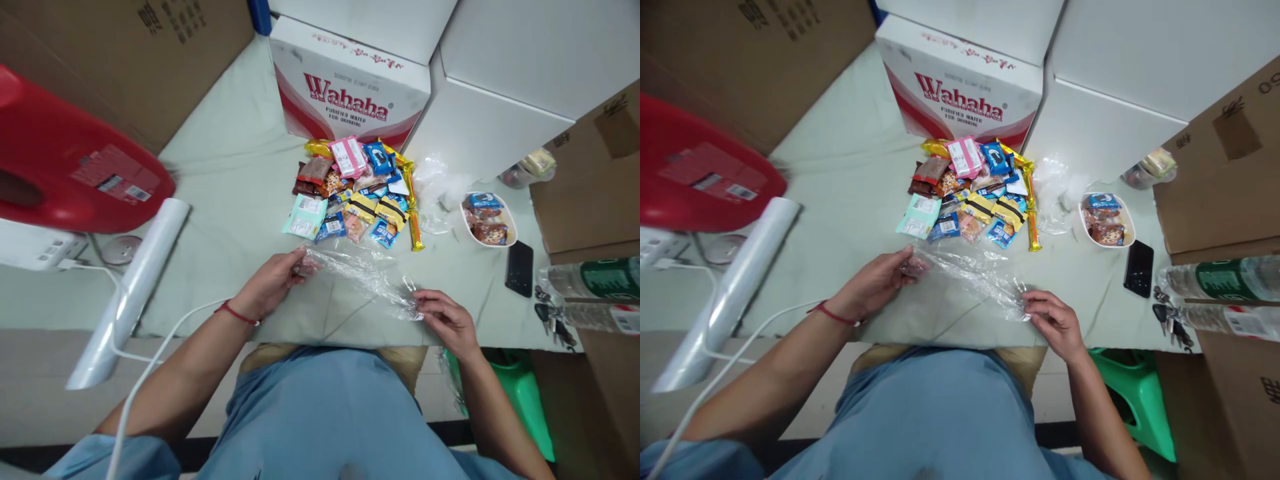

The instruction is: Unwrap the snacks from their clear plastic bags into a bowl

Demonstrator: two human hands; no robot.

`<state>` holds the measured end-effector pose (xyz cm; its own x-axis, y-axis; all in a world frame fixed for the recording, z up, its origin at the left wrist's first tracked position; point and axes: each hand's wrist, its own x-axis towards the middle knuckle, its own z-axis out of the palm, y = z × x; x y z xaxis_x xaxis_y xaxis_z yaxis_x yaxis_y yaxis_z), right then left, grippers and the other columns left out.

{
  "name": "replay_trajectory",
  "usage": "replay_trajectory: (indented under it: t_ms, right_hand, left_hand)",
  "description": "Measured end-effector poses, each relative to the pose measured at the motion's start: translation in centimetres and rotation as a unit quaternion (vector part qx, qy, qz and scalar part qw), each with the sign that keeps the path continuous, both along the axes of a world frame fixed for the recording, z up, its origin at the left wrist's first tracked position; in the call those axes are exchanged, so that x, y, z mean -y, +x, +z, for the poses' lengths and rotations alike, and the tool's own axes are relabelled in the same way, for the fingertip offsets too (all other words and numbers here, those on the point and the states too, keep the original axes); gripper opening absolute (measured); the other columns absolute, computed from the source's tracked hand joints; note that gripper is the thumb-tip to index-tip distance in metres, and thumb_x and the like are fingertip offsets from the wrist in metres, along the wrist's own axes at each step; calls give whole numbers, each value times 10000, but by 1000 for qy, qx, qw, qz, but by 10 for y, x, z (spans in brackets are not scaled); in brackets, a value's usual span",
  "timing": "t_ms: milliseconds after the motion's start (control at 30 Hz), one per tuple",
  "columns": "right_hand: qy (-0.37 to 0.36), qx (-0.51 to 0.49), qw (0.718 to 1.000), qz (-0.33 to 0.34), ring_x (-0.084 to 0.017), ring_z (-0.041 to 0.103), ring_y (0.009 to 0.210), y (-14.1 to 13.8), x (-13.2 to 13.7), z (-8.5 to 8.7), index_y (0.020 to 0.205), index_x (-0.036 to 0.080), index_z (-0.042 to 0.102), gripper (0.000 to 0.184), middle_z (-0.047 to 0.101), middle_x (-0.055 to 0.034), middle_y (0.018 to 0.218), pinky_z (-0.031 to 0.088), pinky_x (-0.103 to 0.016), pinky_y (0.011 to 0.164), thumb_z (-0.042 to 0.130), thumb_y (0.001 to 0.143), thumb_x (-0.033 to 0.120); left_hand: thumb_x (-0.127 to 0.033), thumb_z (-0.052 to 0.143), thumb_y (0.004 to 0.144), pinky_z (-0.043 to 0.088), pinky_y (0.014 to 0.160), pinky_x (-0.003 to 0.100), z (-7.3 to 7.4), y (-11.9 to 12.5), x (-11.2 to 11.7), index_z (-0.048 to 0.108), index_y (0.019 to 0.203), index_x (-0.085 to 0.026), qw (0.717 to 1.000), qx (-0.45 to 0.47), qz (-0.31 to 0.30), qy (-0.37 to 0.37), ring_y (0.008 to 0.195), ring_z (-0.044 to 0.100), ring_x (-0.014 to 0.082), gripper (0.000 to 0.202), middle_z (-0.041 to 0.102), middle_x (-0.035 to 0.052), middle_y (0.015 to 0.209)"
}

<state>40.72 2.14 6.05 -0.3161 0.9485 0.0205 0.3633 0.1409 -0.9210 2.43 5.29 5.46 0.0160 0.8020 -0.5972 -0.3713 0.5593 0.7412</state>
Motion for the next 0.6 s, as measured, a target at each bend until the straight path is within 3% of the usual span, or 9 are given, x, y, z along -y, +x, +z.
replay_trajectory:
  t_ms: [67,133,267,400,533,600]
  right_hand:
    - [-20,-14,999,-26,-269,705,964,-2,3,-4,885,286,821,76,760,-110,1129,580,-382,731,772,871,342]
    - [-32,-25,998,-48,-277,699,974,-3,4,-7,869,283,817,82,759,-113,1109,578,-378,709,785,859,358]
    - [-7,-10,999,-41,-272,703,989,6,0,-10,905,291,814,82,753,-108,1127,586,-390,740,766,881,352]
    - [36,55,998,13,-275,711,1048,20,-5,-11,956,295,814,116,753,-104,1153,586,-451,900,735,910,366]
    - [49,100,992,55,-268,717,1064,24,-5,-14,967,295,804,142,755,-95,1158,583,-449,935,700,936,386]
    - [52,110,990,67,-259,713,1076,24,-6,-17,971,291,790,139,753,-90,1161,579,-443,942,668,957,356]
  left_hand:
    - [-395,689,892,616,716,307,4,5,0,749,856,-142,996,84,33,-18,835,731,208,263,766,123,923]
    - [-397,630,931,635,773,377,8,9,0,746,886,-153,989,137,36,-40,847,756,236,273,776,125,932]
    - [-529,554,968,620,585,340,9,7,1,750,966,-133,990,97,-37,-90,601,738,224,442,779,152,875]
    - [-605,579,934,600,496,339,-1,-4,7,732,1067,-128,984,81,-95,-127,501,704,220,518,790,199,946]
    - [-585,611,918,542,421,285,-11,-14,13,734,999,-112,981,82,-102,-144,449,660,195,495,786,217,876]
    - [-577,608,918,486,382,244,-11,-15,15,734,921,-112,982,82,-96,-143,377,570,134,481,781,214,844]
